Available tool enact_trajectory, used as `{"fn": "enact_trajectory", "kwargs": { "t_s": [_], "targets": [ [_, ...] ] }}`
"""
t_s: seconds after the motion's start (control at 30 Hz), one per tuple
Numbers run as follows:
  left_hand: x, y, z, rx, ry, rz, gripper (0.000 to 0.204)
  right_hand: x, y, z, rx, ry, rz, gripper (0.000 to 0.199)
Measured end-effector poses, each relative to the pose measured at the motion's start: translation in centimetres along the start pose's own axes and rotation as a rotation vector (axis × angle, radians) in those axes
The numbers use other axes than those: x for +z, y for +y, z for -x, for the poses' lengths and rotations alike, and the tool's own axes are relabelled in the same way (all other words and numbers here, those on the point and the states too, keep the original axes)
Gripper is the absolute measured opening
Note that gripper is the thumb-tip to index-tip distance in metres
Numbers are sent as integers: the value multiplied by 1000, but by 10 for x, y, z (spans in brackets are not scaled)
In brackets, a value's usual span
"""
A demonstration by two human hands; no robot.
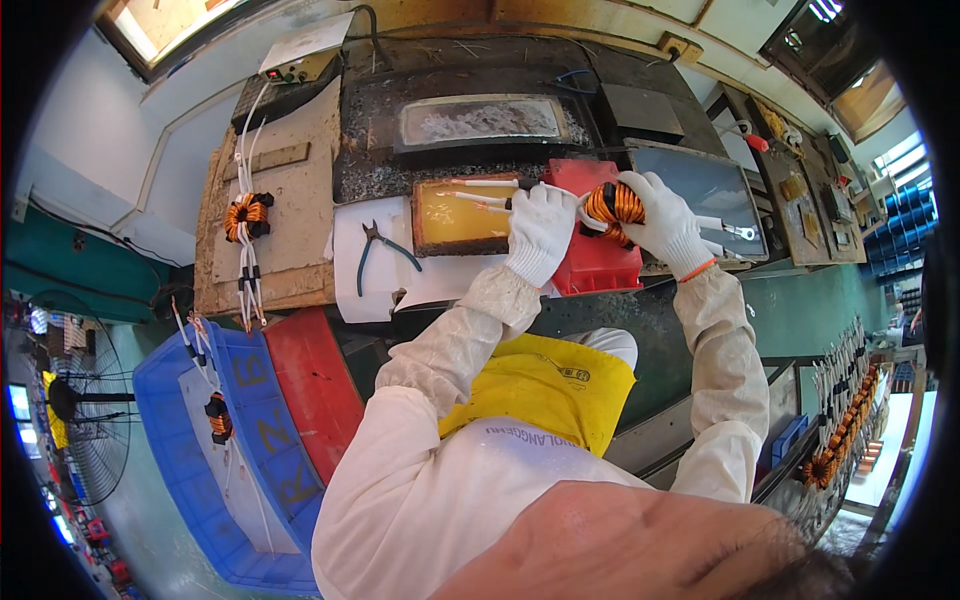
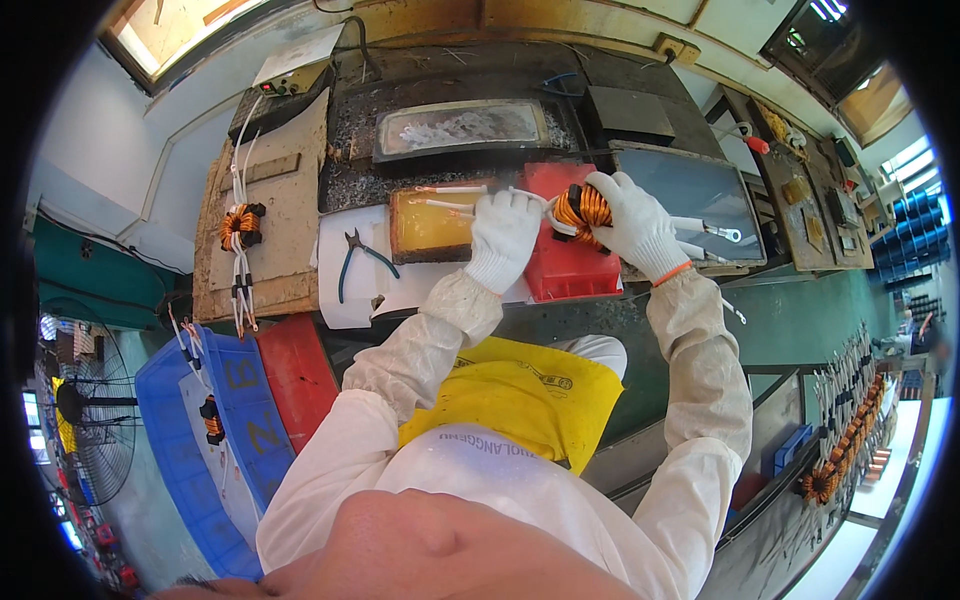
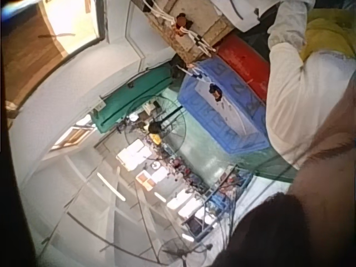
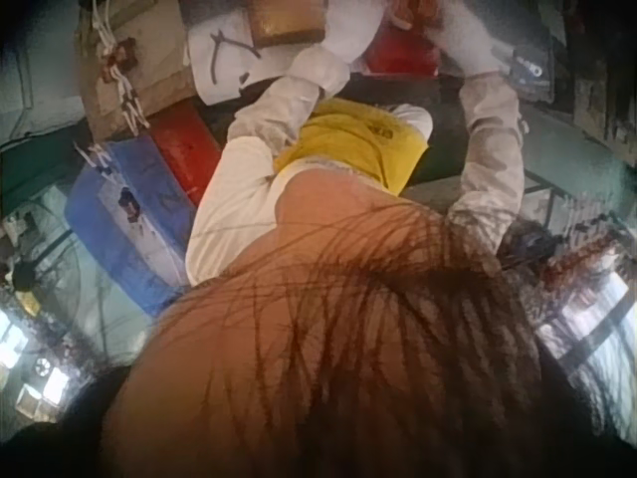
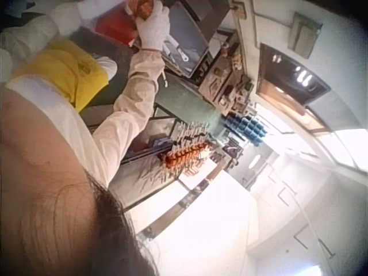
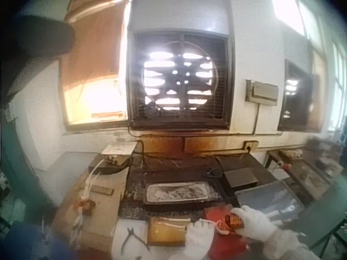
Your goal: Dipping copper wire coils into a heated substance for coating or tinning.
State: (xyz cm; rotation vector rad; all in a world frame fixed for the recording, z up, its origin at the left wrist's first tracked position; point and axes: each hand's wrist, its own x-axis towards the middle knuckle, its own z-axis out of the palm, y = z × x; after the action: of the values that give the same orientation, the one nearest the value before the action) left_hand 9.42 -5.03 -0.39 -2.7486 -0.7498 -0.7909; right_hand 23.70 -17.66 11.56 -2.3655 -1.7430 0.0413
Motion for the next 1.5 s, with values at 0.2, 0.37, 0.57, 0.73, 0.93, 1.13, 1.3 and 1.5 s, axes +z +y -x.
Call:
{"fn": "enact_trajectory", "kwargs": {
  "t_s": [0.2,0.37,0.57,0.73,0.93,1.13,1.3,1.5],
  "targets": [
    [-5,3,4,-31,46,99,11,-7,-7,-1,-12,-33,64,59],
    [-3,1,4,-31,103,130,13,-6,-6,-1,-11,-7,69,58],
    [2,1,4,-29,85,155,15,-4,-6,-3,16,-8,45,60],
    [7,-1,7,-28,86,166,15,-8,-14,-5,12,-20,76,59],
    [7,-2,8,-43,90,190,14,-9,-18,-9,3,-35,102,58],
    [9,-3,9,-43,104,201,15,-9,-17,-12,3,-48,112,58],
    [11,-5,10,-16,193,195,16,-11,-22,-12,15,-68,129,58],
    [-4,-5,4,-40,238,176,14,-9,-18,-12,13,-66,125,58]
  ]
}}
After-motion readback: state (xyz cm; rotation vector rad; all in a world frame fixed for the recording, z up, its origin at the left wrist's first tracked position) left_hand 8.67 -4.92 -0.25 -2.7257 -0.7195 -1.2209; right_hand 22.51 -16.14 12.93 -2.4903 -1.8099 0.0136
